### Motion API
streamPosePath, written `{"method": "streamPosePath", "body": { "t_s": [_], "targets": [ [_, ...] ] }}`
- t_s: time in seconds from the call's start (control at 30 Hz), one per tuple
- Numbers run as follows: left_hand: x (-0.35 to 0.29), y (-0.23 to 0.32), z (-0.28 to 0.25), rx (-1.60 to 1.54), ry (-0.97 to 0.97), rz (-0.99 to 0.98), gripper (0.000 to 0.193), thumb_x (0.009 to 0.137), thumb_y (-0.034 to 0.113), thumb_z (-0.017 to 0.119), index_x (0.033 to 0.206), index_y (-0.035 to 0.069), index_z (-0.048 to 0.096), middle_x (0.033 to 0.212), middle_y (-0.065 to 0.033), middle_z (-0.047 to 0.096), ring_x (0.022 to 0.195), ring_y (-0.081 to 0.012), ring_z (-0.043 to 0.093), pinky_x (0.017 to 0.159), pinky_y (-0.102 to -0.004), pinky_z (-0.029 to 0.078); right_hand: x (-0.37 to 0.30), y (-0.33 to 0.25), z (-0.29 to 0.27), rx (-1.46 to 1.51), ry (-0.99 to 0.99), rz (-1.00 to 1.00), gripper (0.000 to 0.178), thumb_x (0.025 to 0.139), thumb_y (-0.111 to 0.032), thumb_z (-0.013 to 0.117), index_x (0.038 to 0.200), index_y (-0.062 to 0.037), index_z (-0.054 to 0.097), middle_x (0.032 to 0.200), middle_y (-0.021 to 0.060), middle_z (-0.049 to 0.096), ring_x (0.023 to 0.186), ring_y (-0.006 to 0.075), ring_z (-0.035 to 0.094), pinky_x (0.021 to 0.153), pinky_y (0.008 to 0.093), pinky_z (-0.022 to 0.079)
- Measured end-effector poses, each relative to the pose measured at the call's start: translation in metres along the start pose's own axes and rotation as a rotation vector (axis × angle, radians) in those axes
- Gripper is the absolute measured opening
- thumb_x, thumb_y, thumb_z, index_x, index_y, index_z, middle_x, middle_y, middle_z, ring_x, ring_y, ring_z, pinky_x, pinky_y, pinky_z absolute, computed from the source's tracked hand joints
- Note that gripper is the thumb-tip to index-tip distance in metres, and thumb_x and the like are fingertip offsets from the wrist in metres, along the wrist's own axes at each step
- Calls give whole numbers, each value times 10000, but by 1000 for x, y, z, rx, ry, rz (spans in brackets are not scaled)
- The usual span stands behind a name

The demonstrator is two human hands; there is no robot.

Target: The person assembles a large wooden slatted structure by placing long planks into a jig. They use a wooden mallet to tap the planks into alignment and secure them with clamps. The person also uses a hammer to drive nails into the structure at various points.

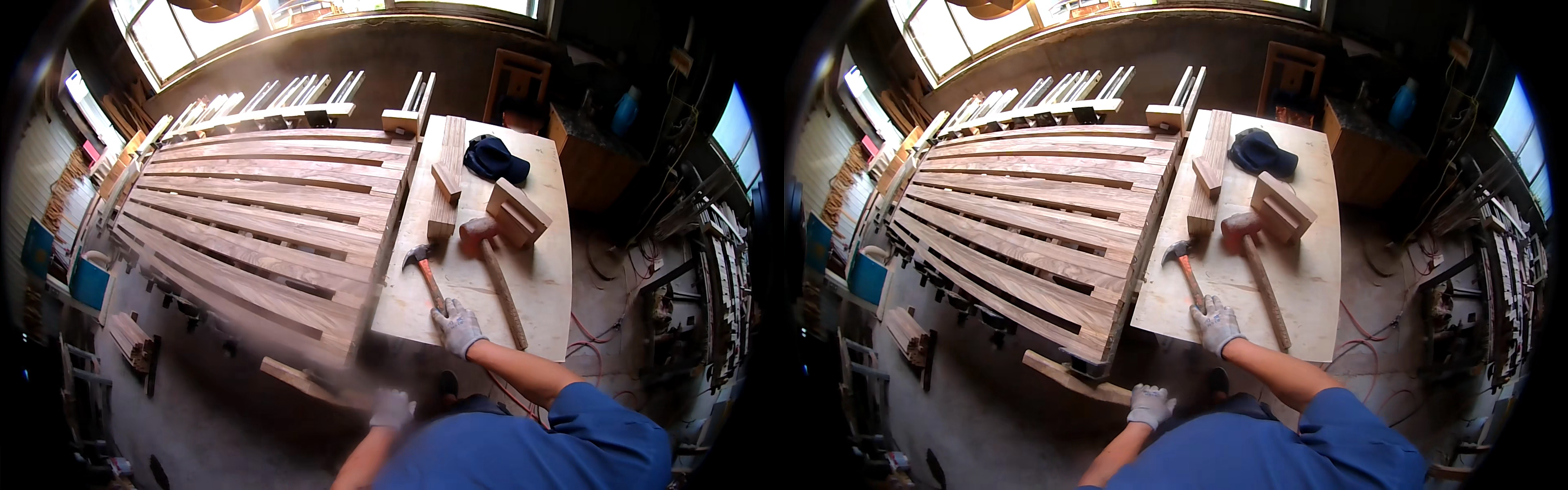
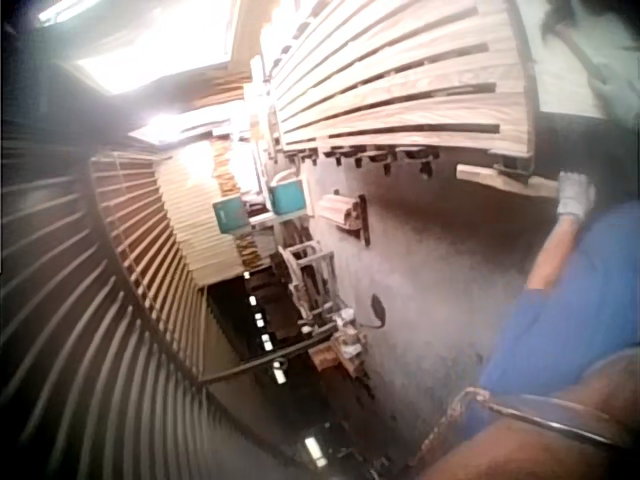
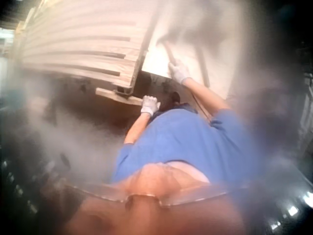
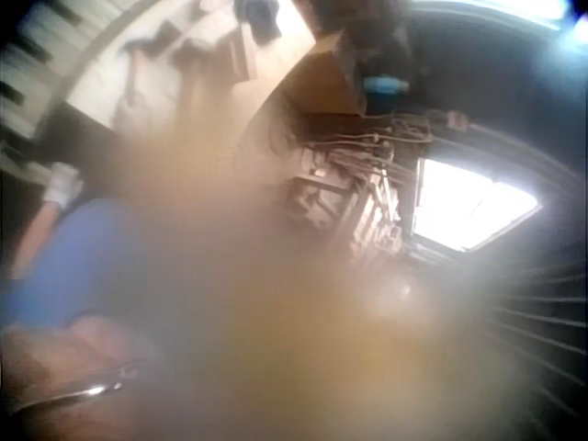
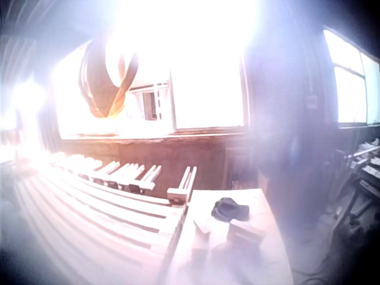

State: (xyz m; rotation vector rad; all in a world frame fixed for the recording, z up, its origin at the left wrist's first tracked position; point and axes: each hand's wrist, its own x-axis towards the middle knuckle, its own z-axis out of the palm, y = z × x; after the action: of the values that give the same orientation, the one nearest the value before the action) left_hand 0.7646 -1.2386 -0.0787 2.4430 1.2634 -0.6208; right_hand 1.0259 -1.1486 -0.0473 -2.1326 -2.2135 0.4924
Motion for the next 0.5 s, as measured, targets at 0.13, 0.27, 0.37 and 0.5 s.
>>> {"method": "streamPosePath", "body": {
  "t_s": [0.13, 0.27, 0.37, 0.5],
  "targets": [
    [-29, -4, -18, -116, 302, -78, 379, 819, 430, 756, 1040, 123, 736, 1092, -83, 688, 1185, -278, 583, 1142, -532, 341, 4, 0, 2, -16, -14, -24, 551, 964, -212, 500, 1510, -149, 486, 1594, 283, 375, 1481, 426, 373, 1102, 561, 377],
    [-58, -6, -29, -190, 511, -237, 401, 767, 308, 809, 1098, 109, 702, 1141, -114, 651, 1188, -342, 567, 1126, -549, 357, 1, 5, 7, -12, 89, -65, 535, 915, -254, 605, 1437, -143, 560, 1474, 281, 485, 1373, 428, 469, 1062, 532, 425],
    [-64, -14, 4, -199, 806, -251, 344, 763, 251, 791, 1056, 100, 691, 1105, -125, 652, 1155, -351, 577, 1077, -546, 397, 8, -2, -20, 26, 21, -51, 564, 867, -260, 671, 1401, -106, 572, 1395, 240, 535, 1300, 398, 515, 1009, 504, 458],
    [-58, -15, -1, -235, 959, -243, 272, 752, 191, 768, 994, 102, 682, 1065, -115, 643, 1090, -350, 596, 1035, -544, 439, 65, 1, -64, -20, 349, -156, 528, 843, -245, 714, 1320, -55, 590, 1284, 186, 582, 1228, 351, 545, 941, 451, 486]
  ]
}}
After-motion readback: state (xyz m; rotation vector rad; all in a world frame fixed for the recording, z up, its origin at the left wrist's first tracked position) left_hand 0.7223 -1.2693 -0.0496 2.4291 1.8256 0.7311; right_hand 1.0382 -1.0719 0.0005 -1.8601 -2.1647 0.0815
